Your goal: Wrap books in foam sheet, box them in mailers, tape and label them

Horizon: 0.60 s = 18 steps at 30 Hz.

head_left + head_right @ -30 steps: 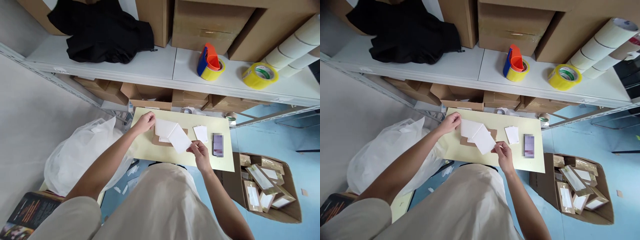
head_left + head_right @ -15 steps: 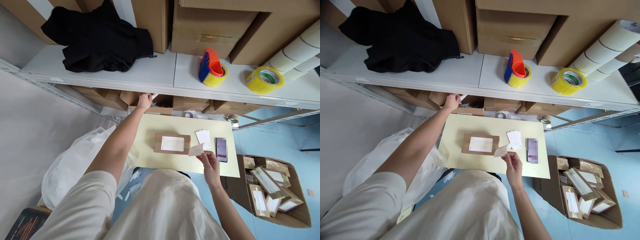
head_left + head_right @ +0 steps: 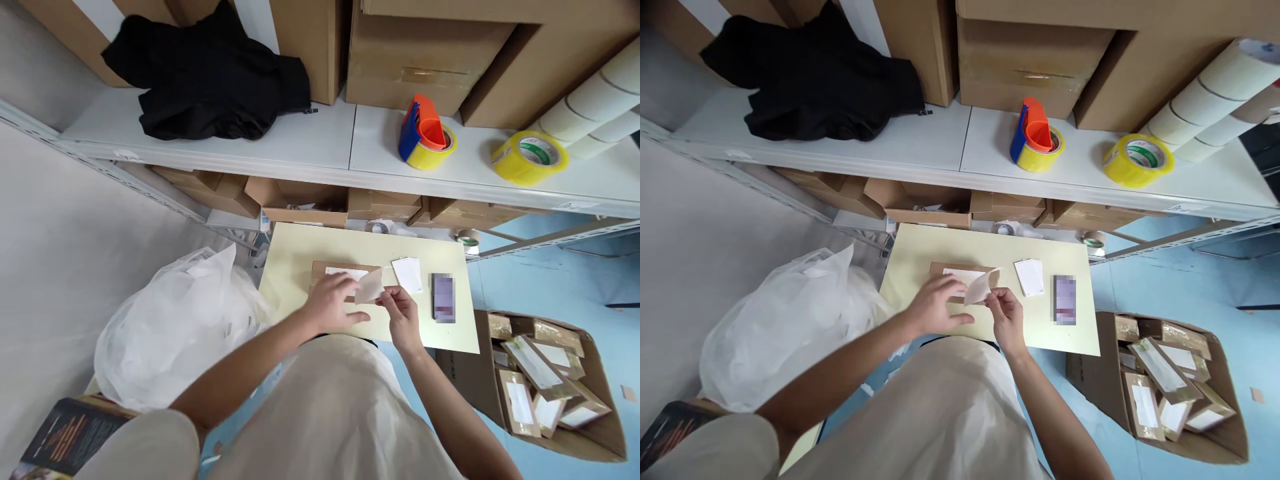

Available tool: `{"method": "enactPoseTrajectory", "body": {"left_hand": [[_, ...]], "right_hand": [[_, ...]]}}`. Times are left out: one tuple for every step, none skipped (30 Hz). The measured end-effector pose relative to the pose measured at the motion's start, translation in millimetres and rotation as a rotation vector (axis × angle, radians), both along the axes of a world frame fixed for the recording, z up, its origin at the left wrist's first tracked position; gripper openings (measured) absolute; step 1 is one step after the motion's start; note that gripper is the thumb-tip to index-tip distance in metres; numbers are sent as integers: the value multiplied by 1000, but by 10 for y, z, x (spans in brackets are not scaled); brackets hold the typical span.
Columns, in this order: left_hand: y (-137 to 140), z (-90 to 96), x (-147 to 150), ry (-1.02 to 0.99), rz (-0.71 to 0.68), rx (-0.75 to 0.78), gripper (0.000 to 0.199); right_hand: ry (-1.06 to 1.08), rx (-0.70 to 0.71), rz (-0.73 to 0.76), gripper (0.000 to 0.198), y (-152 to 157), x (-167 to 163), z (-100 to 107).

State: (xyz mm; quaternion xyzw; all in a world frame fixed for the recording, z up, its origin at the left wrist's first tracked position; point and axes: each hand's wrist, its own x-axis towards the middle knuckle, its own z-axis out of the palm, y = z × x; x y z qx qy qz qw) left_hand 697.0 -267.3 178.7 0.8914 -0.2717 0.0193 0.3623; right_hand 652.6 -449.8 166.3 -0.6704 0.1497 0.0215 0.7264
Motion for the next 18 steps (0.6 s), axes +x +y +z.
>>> {"method": "enactPoseTrajectory", "body": {"left_hand": [[-81,22,-185,-28,32,29,34],[-138,26,-314,-55,71,41,25],[-172,18,-395,-77,105,52,15],[-186,3,-440,-97,133,55,8],[-183,-13,-460,-114,148,53,10],[-168,-25,-467,-127,155,44,14],[-146,-32,-470,-132,159,27,18],[-118,-33,-474,-127,170,-1,19],[-88,-32,-480,-110,194,-42,19],[-57,-29,-487,-75,231,-97,18],[-23,-28,-494,-22,275,-165,15],[11,-30,-498,47,321,-247,12],[46,-36,-500,128,363,-336,10],[81,-44,-498,213,396,-424,9],[114,-54,-496,294,416,-499,10],[144,-64,-495,368,426,-556,11],[170,-73,-497,431,434,-593,13],[191,-84,-504,483,440,-613,14]], "right_hand": [[-8,3,16,25,30,6,8],[-12,13,34,25,58,7,9],[-12,27,54,25,83,1,6],[-13,46,74,25,105,-10,0],[-17,67,98,25,122,-26,-6],[-26,90,126,24,133,-47,-11],[-36,115,167,24,137,-72,-14],[-50,137,220,25,132,-98,-15],[-67,148,274,28,118,-126,-13],[-91,138,313,31,94,-153,-10],[-121,93,319,34,61,-176,-7],[-157,6,276,36,21,-193,-7],[-194,-114,189,36,-25,-201,-9],[-221,-245,78,37,-73,-199,-16],[-230,-362,-24,40,-119,-188,-28],[-218,-443,-89,43,-162,-169,-46],[-188,-470,-102,47,-197,-147,-71],[-146,-445,-70,48,-224,-126,-101]]}}
